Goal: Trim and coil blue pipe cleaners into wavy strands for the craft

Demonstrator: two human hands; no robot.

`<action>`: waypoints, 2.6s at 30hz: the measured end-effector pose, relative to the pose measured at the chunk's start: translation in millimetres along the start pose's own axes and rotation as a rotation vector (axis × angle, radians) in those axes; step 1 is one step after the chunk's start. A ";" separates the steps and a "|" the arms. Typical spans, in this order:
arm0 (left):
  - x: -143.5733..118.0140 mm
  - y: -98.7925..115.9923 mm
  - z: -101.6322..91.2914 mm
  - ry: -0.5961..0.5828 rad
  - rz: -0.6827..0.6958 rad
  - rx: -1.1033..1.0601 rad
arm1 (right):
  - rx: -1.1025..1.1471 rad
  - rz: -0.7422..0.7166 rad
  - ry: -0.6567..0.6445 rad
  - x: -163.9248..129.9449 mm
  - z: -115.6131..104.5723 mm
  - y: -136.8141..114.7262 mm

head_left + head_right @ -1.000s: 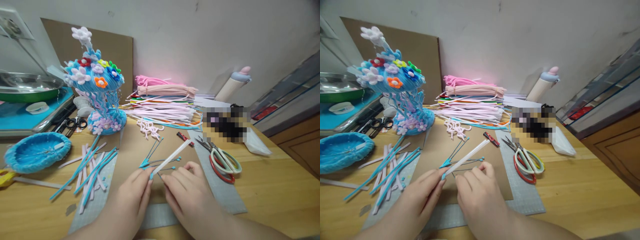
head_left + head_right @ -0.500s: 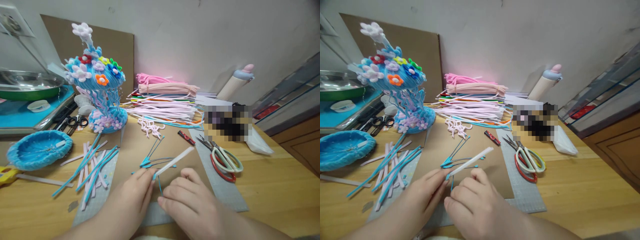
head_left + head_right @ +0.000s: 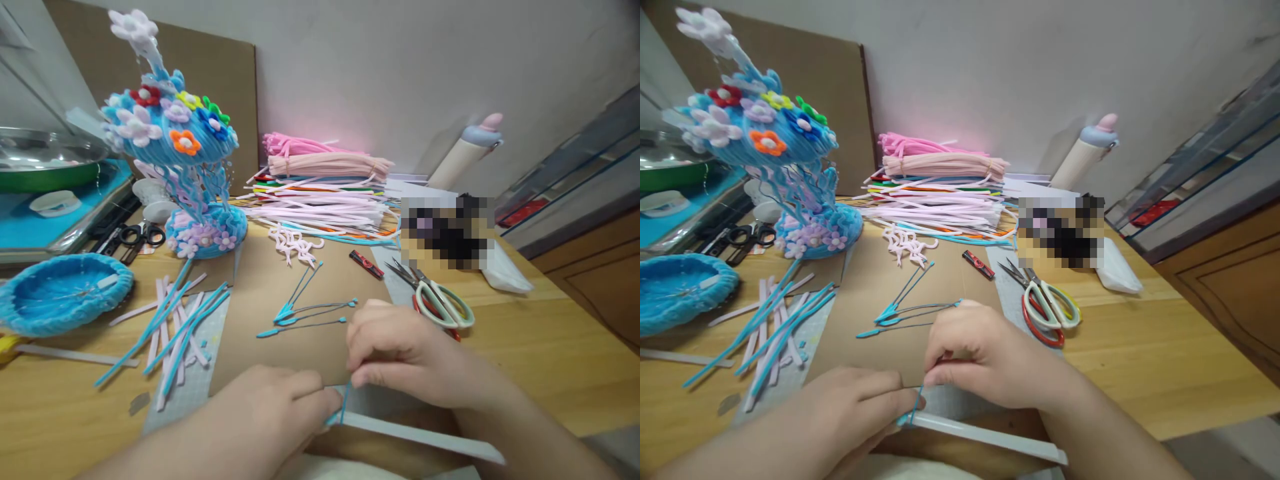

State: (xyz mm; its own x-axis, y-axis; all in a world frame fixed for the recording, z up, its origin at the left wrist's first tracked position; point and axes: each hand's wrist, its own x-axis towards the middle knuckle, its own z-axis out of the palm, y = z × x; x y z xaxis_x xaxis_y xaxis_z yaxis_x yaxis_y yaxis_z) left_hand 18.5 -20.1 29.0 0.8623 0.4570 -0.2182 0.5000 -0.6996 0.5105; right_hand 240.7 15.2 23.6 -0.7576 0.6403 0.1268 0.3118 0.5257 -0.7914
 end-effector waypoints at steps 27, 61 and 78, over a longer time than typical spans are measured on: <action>3.7 -9.8 19.8 0.078 -0.388 0.174 | -0.554 -0.118 0.149 4.9 41.7 -0.8; 9.5 -21.8 24.4 0.431 -0.451 -1.284 | 0.812 0.510 0.246 18.0 54.2 18.8; 0.4 -20.7 24.1 0.162 -0.346 -1.692 | 1.007 0.335 0.328 13.0 62.1 19.9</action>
State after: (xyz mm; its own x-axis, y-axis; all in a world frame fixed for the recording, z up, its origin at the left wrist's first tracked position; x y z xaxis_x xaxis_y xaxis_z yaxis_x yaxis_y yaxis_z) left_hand 10.4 -18.6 -1.7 0.6731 0.5691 -0.4723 -0.0774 0.6894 0.7203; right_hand 201.5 -0.8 -27.6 -0.4869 0.8605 -0.1502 -0.2485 -0.3013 -0.9206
